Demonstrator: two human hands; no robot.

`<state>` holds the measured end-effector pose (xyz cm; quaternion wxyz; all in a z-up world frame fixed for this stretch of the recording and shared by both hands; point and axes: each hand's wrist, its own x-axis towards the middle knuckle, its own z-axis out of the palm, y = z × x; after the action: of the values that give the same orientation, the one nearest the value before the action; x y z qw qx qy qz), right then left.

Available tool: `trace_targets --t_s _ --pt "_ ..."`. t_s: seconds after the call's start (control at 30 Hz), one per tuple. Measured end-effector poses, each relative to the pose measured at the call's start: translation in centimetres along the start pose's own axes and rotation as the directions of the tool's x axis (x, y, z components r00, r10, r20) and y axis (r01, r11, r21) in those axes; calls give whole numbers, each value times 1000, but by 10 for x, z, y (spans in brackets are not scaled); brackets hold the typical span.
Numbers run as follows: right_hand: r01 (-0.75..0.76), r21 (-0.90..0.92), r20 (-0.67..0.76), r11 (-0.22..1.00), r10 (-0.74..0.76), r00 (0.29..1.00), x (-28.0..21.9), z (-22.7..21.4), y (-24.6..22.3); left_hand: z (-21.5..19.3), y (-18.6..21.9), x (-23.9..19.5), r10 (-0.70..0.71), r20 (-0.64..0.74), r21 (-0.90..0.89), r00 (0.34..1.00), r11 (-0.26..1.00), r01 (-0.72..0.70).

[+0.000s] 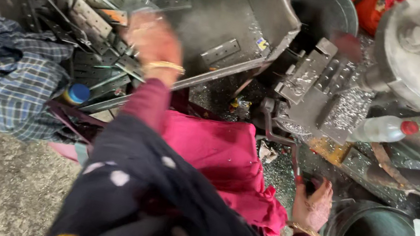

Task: The person positions metal brackets one by one into a press machine, pressing down with their hands to secure or shape them before placing them into a bin.

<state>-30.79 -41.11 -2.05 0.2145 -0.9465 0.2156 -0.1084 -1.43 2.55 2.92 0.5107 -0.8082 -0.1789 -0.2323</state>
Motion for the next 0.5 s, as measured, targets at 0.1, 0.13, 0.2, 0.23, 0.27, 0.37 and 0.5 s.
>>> trace_targets --t_s 0.1,0.13,0.2,0.23,0.27,0.37,0.5 --pt "-2 -30 1 1000 2 1000 5 10 5 29 -18 -19 -156 206 -632 966 733 253" --pt "8 -39 5 999 -8 1000 8 13 5 31 -17 -22 -138 184 -696 973 681 228" --pt "86 -98 -31 991 -89 996 6 15 9 17 0 -27 85 342 -777 936 585 231" --pt "156 -150 -77 976 -169 983 8 17 6 5 9 -26 204 395 -816 896 525 241" --pt "223 -206 -117 953 -250 961 9 12 3 -5 11 -26 176 322 -874 930 434 221" --pt "262 274 -147 925 -229 962 10 5 -33 -62 6 -22 119 161 -983 980 112 148" --pt "197 561 -82 804 -183 980 23 18 -110 -180 0 -73 138 22 -868 990 -490 88"
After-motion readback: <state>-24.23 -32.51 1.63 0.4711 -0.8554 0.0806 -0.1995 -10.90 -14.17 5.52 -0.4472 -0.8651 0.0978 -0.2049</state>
